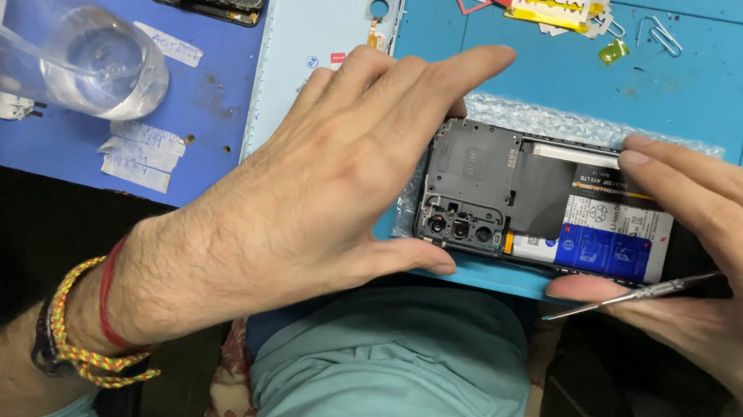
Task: Disassembling and reassembling internal components of a mobile phone using a screwdriver and prying tool
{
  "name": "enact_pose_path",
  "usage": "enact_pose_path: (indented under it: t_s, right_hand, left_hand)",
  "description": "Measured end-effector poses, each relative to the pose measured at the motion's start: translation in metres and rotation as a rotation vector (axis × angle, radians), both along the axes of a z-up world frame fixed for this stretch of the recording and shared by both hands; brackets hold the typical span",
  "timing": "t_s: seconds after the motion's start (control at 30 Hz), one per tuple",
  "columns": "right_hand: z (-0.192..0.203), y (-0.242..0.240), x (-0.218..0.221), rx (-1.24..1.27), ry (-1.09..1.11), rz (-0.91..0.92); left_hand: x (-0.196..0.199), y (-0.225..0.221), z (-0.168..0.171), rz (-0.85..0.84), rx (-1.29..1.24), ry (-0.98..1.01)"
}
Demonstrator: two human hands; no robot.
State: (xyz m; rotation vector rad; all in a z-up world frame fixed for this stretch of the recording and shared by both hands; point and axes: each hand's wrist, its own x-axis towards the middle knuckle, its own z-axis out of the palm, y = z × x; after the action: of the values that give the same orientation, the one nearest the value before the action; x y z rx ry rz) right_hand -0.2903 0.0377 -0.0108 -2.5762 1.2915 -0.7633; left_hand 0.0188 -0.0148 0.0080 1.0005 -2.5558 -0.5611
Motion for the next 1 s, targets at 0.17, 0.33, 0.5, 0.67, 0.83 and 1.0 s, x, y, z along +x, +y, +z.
enact_pose_path:
  t_s: [0.17,0.33,0.5,0.67,0.83,1.0]
  right_hand:
    - [0.000,-0.002,-0.003,0.011,0.003,0.019]
    - [-0.003,-0.003,-0.004,-0.011,-0.004,0.029]
    - [-0.001,-0.001,-0.002,0.022,-0.001,-0.005]
    - [0.002,-0.001,-0.001,0.025,-0.006,0.011]
    - [0.005,-0.001,-0.001,0.078,0.037,-0.005]
    - [0.002,-0.003,-0.008,0.068,0.071,0.023]
  left_hand:
    - [-0.001,-0.001,0.008,0.009,-0.001,-0.031]
    - [-0.002,-0.001,0.011,-0.004,0.031,-0.043]
    - [-0.002,0.000,0.012,0.025,0.020,-0.059]
    - [0.010,-0.002,0.021,0.030,0.041,0.046]
    - [0.038,0.000,0.042,0.188,-0.159,0.049]
    - [0.040,0.003,0.041,0.235,-0.146,0.023]
